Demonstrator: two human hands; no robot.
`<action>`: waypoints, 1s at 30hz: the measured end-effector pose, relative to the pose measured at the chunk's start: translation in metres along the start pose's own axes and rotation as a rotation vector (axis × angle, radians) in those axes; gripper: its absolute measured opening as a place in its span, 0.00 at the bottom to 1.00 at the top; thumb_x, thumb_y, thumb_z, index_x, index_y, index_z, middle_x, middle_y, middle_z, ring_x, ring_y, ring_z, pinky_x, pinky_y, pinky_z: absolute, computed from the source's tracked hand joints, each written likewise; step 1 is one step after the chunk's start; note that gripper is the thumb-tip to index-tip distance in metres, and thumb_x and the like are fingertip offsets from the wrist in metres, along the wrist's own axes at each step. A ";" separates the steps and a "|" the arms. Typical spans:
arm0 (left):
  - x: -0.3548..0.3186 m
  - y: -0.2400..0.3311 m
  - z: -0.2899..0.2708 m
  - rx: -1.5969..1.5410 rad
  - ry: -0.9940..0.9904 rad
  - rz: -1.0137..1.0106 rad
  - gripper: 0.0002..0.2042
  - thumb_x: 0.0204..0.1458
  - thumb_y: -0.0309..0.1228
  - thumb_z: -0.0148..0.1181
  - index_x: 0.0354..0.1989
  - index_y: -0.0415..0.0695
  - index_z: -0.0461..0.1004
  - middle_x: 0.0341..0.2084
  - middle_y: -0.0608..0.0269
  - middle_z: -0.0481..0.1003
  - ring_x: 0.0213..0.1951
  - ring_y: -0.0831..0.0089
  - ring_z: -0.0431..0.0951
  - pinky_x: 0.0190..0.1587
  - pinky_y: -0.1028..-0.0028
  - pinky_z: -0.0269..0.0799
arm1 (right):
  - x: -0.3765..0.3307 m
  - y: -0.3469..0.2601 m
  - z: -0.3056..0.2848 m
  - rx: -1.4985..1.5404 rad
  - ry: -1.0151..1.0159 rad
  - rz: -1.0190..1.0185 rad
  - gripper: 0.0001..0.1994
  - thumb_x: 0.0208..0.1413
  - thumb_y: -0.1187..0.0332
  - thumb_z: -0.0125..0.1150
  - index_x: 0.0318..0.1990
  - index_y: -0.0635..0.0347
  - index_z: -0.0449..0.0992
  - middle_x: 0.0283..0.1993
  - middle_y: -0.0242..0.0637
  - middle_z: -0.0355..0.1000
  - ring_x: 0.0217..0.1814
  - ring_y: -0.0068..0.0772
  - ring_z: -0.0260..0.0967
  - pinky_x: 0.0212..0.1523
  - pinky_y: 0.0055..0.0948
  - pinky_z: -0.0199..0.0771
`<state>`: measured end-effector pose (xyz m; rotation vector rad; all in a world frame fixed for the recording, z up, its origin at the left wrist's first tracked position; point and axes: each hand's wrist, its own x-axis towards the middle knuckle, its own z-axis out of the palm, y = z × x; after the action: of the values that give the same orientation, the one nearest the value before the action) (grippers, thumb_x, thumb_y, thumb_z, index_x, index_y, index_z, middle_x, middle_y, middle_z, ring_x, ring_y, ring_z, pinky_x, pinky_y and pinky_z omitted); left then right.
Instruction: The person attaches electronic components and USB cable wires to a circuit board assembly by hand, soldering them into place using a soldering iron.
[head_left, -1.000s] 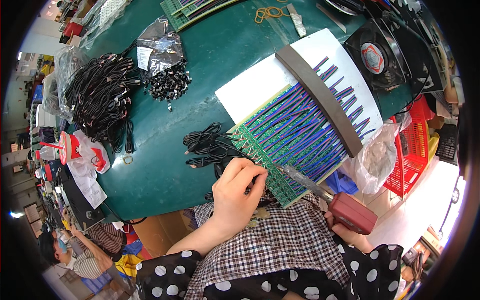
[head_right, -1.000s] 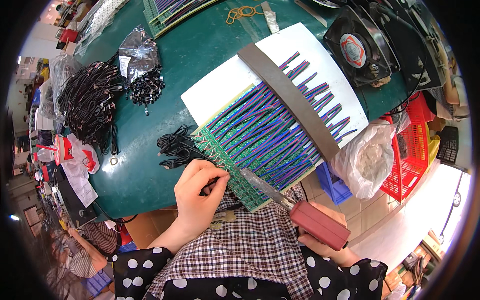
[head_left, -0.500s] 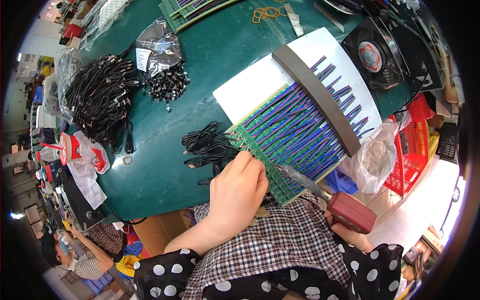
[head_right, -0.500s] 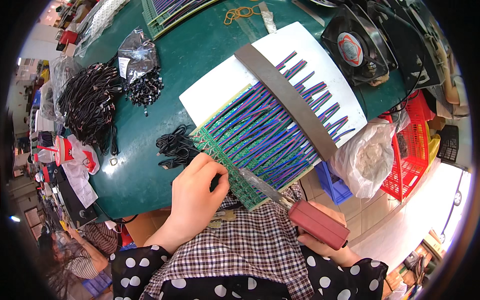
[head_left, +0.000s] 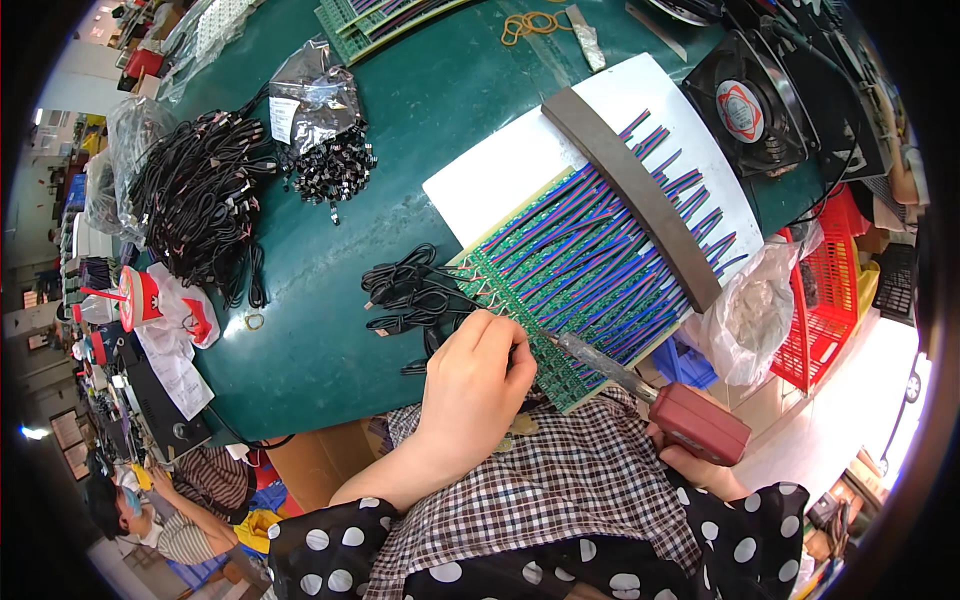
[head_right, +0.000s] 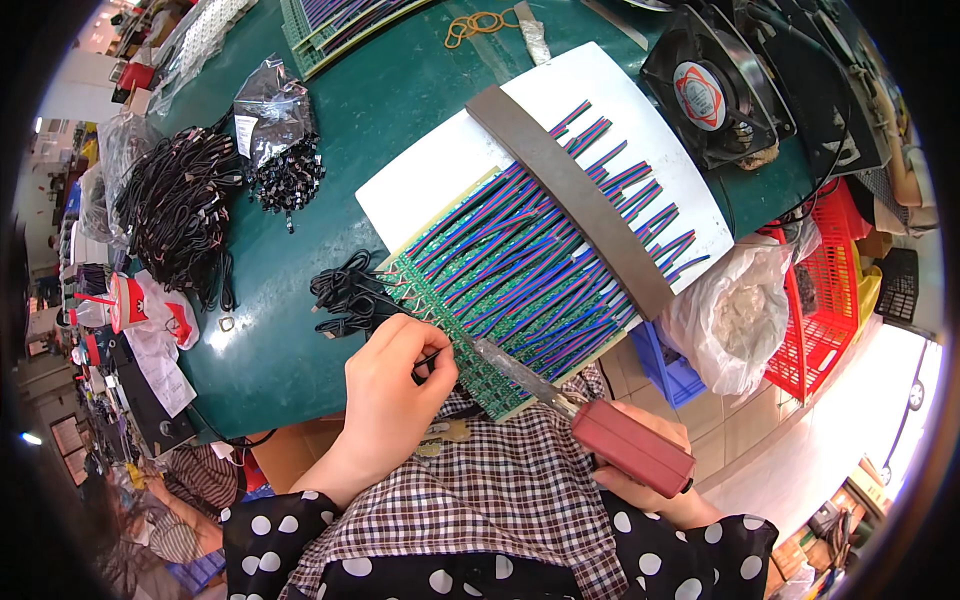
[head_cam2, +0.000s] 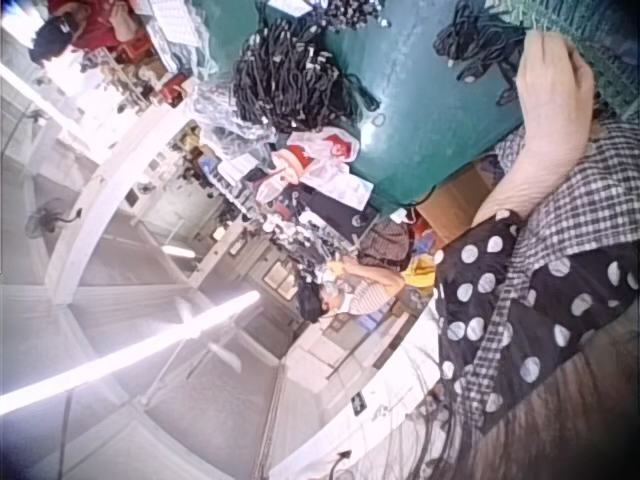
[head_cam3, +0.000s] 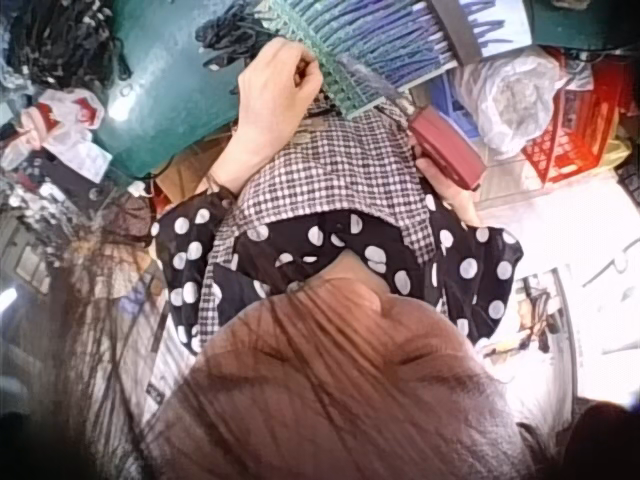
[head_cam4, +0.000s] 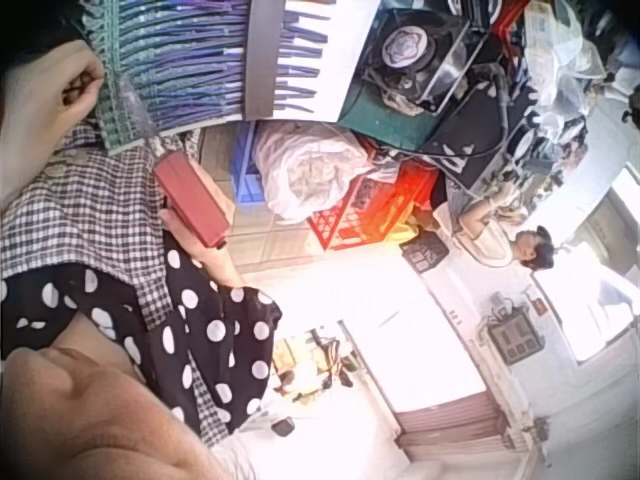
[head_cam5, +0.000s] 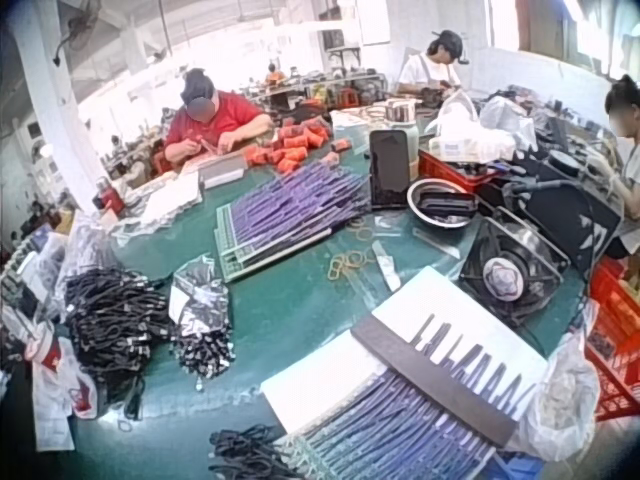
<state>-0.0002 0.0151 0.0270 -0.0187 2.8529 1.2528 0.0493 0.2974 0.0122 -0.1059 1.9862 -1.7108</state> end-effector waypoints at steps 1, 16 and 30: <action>0.001 0.001 -0.001 0.030 -0.007 -0.011 0.05 0.41 0.18 0.60 0.27 0.38 0.70 0.24 0.63 0.70 0.23 0.74 0.72 0.26 0.78 0.69 | -0.002 0.000 -0.001 -0.002 0.003 0.003 0.33 0.42 0.61 0.70 0.54 0.70 0.65 0.34 0.37 0.75 0.27 0.27 0.73 0.31 0.22 0.71; 0.003 0.001 -0.004 0.013 -0.045 -0.002 0.06 0.41 0.17 0.59 0.27 0.38 0.70 0.25 0.61 0.70 0.24 0.71 0.73 0.27 0.76 0.70 | 0.005 -0.003 -0.004 -0.252 -0.079 -0.190 0.33 0.38 0.61 0.72 0.51 0.71 0.68 0.38 0.44 0.76 0.34 0.38 0.76 0.35 0.28 0.73; 0.004 0.001 -0.003 -0.003 -0.044 0.001 0.06 0.42 0.18 0.58 0.27 0.38 0.68 0.24 0.58 0.68 0.25 0.64 0.73 0.27 0.70 0.70 | 0.000 -0.004 -0.003 -0.239 -0.011 -0.122 0.33 0.39 0.59 0.72 0.51 0.70 0.68 0.38 0.44 0.76 0.35 0.40 0.76 0.36 0.29 0.73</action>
<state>-0.0040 0.0135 0.0291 0.0095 2.8142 1.2418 0.0468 0.2987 0.0162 -0.3247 2.2086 -1.5329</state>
